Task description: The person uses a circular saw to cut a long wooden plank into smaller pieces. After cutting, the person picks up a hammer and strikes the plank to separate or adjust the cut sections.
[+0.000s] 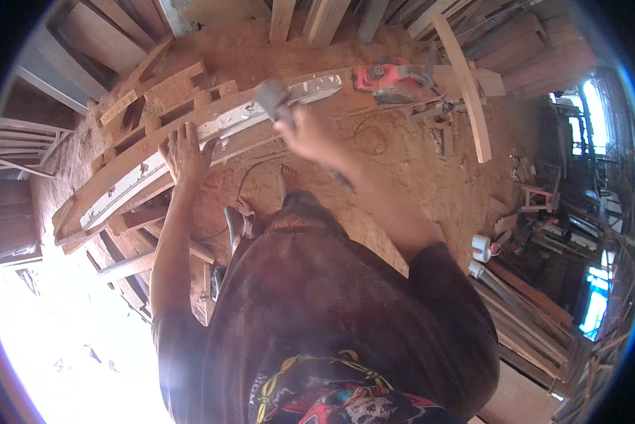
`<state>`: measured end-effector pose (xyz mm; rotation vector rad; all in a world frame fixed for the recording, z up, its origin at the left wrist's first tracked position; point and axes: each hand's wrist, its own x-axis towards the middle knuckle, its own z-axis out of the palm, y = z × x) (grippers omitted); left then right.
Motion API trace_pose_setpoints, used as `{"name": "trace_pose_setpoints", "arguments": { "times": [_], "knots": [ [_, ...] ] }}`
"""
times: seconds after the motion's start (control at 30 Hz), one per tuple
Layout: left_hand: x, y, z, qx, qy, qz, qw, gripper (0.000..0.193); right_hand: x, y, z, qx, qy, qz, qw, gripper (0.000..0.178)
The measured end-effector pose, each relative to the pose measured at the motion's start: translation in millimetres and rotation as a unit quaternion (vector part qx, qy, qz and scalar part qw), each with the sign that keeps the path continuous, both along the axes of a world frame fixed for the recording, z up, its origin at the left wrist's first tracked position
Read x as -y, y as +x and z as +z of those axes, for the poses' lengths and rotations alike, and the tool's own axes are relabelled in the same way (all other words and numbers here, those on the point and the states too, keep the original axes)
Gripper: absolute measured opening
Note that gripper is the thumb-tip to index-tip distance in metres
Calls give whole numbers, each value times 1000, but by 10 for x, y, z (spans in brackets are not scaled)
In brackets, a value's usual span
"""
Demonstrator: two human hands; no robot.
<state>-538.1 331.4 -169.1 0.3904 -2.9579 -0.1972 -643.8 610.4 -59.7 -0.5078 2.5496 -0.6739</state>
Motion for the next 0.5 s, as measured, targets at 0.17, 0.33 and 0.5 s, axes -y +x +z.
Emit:
{"name": "trace_pose_setpoints", "arguments": {
  "times": [0.17,0.33,0.5],
  "knots": [
    [-122,-47,11,-8,11,-5,1000,62,-1501,-950,-92,-148,148,-192,959,44],
    [-103,10,103,-15,6,11,1000,59,-1653,-698,227,2,-241,-312,919,39],
    [-139,-24,167,-4,14,12,1000,58,-1186,-544,256,66,-406,-357,839,27]
  ]
}}
